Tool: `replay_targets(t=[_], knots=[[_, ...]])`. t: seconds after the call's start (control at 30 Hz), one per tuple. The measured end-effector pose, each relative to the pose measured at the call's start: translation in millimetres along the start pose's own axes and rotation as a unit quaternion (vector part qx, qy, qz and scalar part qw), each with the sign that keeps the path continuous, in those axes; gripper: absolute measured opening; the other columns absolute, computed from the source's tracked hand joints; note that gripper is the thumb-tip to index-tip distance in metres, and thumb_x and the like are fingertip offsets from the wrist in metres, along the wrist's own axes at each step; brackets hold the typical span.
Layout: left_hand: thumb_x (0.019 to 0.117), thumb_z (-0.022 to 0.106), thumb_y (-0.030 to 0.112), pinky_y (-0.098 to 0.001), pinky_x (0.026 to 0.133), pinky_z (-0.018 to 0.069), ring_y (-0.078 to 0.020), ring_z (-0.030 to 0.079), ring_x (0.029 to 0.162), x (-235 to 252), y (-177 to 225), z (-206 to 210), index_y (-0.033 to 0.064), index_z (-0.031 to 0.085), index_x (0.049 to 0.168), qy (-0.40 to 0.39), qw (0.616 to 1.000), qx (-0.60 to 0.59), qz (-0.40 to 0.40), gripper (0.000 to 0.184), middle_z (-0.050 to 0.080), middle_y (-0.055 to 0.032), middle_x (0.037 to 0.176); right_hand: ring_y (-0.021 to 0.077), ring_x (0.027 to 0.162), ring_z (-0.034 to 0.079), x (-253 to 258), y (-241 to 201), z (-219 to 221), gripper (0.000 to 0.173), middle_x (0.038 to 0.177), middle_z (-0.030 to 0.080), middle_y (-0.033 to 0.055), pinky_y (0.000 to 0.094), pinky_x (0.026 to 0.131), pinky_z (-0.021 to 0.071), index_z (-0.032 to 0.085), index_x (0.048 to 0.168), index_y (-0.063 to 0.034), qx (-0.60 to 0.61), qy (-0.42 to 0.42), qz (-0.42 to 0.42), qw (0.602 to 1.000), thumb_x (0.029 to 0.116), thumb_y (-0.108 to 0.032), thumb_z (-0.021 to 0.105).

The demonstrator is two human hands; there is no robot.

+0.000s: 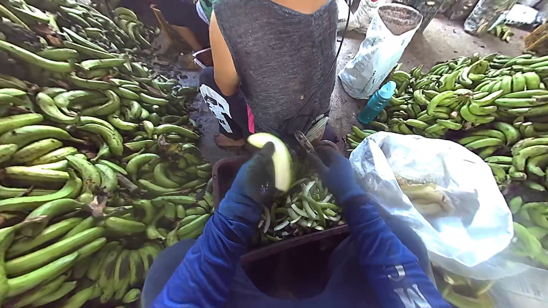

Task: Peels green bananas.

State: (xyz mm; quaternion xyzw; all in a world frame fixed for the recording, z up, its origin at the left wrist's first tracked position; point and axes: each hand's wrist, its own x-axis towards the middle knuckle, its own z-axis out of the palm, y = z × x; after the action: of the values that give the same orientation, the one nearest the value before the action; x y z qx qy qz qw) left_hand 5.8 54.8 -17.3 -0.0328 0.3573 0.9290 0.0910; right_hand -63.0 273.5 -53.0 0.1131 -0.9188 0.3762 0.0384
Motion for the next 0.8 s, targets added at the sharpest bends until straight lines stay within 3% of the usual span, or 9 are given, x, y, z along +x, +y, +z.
replay_targets(t=[0.07, 0.13, 0.23, 0.33, 0.47, 0.67, 0.8], knots=[[0.1078, 0.043, 0.041, -0.0441, 0.083, 0.0604, -0.0226, 0.069, 0.1, 3.4, 2.8, -2.5, 0.0124, 0.059, 0.124, 0.077, 0.991, -0.097, 0.049, 0.036, 0.069, -0.0104, 0.11, 0.0223, 0.105, 0.069, -17.1, -17.3, 2.5, 0.049, 0.121, 0.069, 0.0102, 0.0501, 0.091, 0.0587, 0.065, 0.131, -0.0118, 0.063, 0.021, -0.051, 0.997, 0.0987, -0.048, 0.064], [0.1076, 0.043, 0.041, -0.0453, 0.086, 0.0587, -0.0227, 0.068, 0.103, 7.7, 7.9, -7.0, 0.0127, 0.056, 0.124, 0.148, 0.973, -0.16, 0.074, 0.036, 0.067, -0.0098, 0.111, 0.0181, 0.098, 0.069, -30.8, -24.1, 14.5, 0.049, 0.117, 0.069, 0.0085, 0.0445, 0.085, 0.0615, 0.064, 0.132, -0.0106, 0.102, 0.032, -0.118, 0.987, 0.0971, -0.044, 0.067], [0.1066, 0.042, 0.045, -0.0463, 0.086, 0.0584, -0.0223, 0.068, 0.1, 7.5, 9.9, -14.6, 0.0135, 0.057, 0.12, 0.152, 0.969, -0.176, 0.081, 0.038, 0.067, -0.0087, 0.106, 0.0162, 0.099, 0.069, -40.3, -28.4, 29.7, 0.044, 0.114, 0.069, 0.0047, 0.0437, 0.084, 0.0619, 0.067, 0.128, -0.0144, 0.091, 0.018, -0.18, 0.979, 0.0955, -0.044, 0.071], [0.1055, 0.042, 0.051, -0.0493, 0.079, 0.0586, -0.0246, 0.068, 0.095, 4.4, 12.0, -7.5, 0.013, 0.059, 0.121, 0.157, 0.982, -0.097, 0.046, 0.045, 0.068, -0.0108, 0.105, 0.0178, 0.105, 0.067, -40.0, -26.0, 30.7, 0.043, 0.116, 0.068, 0.005, 0.0435, 0.089, 0.0604, 0.069, 0.127, -0.0159, 0.071, 0.01, -0.205, 0.976, 0.095, -0.044, 0.072], [0.1023, 0.052, 0.051, -0.0439, 0.069, 0.06, -0.0232, 0.07, 0.084, 1.2, 17.1, -10.9, 0.0131, 0.063, 0.123, 0.178, 0.975, 0.132, 0.011, 0.045, 0.07, -0.0113, 0.099, 0.0205, 0.11, 0.067, -33.0, -22.5, 21.0, 0.041, 0.119, 0.069, 0.0057, 0.0462, 0.092, 0.0587, 0.069, 0.129, -0.017, 0.051, 0.032, -0.256, 0.965, 0.096, -0.041, 0.071], [0.1035, 0.051, 0.032, -0.0384, 0.072, 0.0602, -0.019, 0.07, 0.083, -15.8, 22.8, 0.3, 0.0116, 0.064, 0.127, 0.013, 0.954, 0.298, -0.021, 0.034, 0.071, -0.0116, 0.1, 0.0176, 0.108, 0.067, -15.3, -12.9, -5.6, 0.039, 0.12, 0.069, 0.0051, 0.0443, 0.093, 0.0586, 0.068, 0.134, -0.0166, 0.051, -0.032, -0.194, 0.979, 0.1039, -0.039, 0.057], [0.098, 0.055, 0.028, -0.0341, 0.079, 0.0599, -0.0157, 0.07, 0.091, -21.7, 22.4, 6.2, 0.0169, 0.054, 0.145, -0.088, 0.942, 0.312, -0.09, 0.048, 0.071, -0.0098, 0.112, 0.0125, 0.108, 0.069, -0.6, -6.6, -24.3, 0.039, 0.121, 0.072, 0.0041, 0.0392, 0.097, 0.058, 0.071, 0.129, -0.013, 0.118, -0.103, -0.153, 0.976, 0.1067, -0.038, 0.051]])
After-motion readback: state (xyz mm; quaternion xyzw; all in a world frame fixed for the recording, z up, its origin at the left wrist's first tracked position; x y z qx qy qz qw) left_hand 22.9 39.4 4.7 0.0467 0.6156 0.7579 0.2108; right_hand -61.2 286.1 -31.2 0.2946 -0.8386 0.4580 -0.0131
